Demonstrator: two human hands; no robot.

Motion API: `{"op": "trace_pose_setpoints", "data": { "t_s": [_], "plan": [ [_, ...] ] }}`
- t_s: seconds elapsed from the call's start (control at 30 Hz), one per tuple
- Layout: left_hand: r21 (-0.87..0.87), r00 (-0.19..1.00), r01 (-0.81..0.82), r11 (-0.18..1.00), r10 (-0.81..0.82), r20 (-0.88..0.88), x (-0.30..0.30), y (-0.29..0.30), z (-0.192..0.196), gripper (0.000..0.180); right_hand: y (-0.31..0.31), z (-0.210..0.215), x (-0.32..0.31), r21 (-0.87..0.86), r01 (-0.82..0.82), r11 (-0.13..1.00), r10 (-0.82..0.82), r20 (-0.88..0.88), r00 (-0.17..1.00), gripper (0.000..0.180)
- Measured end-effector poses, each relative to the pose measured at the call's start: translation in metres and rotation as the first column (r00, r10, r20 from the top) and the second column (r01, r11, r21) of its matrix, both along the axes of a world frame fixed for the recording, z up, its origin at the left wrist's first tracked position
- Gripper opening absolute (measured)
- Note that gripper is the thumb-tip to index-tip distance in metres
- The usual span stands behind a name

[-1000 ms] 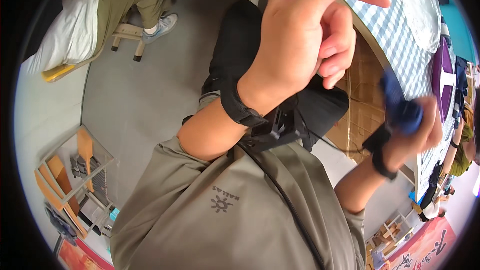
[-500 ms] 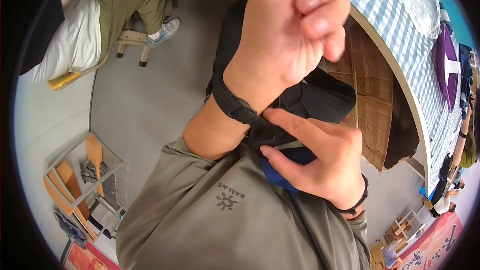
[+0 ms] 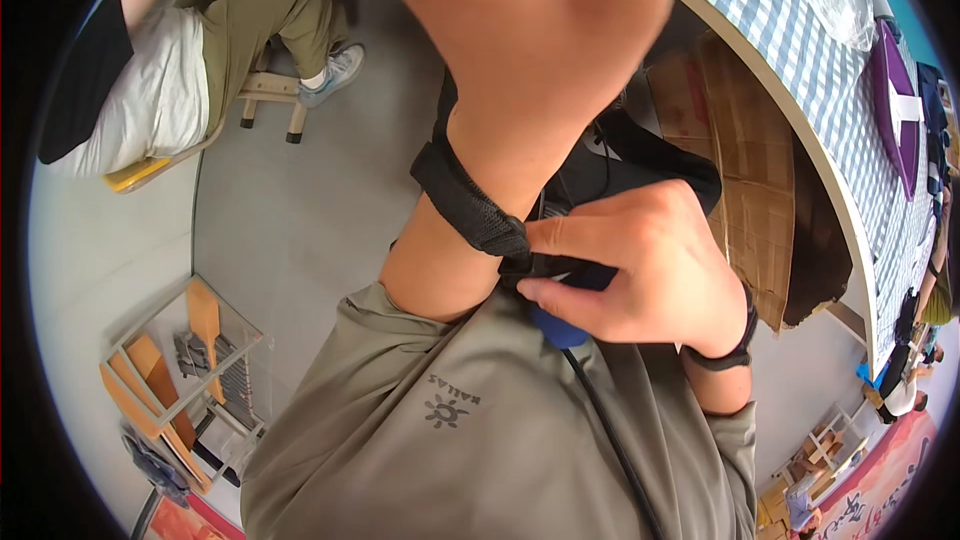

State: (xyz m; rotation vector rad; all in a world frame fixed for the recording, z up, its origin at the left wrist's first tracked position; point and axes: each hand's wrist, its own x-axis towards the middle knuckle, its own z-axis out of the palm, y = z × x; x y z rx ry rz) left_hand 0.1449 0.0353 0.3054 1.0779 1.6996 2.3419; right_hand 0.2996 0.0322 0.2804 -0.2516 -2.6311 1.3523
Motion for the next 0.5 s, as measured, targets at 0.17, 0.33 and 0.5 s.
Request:
{"op": "trace_pose_setpoints", "data": {
  "t_s": [0.17,0.33,0.5],
  "plan": [
    [0.170,0.737,-0.121,0.978,0.203,-0.645,-0.001,0.020,-0.038,0.013,0.000,-0.009,0.002,-0.199,-0.036,0.979,0.023,-0.069,0.997,0.017],
    [0.060,0.809,-0.033,0.998,0.062,-0.585,0.023,0.020,-0.046,0.023,-0.013,-0.008,0.005,-0.196,0.027,0.980,-0.012,0.075,0.997,0.014],
    [-0.120,0.836,0.548,0.828,-0.542,0.085,0.030,0.010,-0.050,0.021,-0.016,-0.009,0.009,-0.225,0.002,0.974,0.024,0.111,0.994,0.018]
  ]
}}
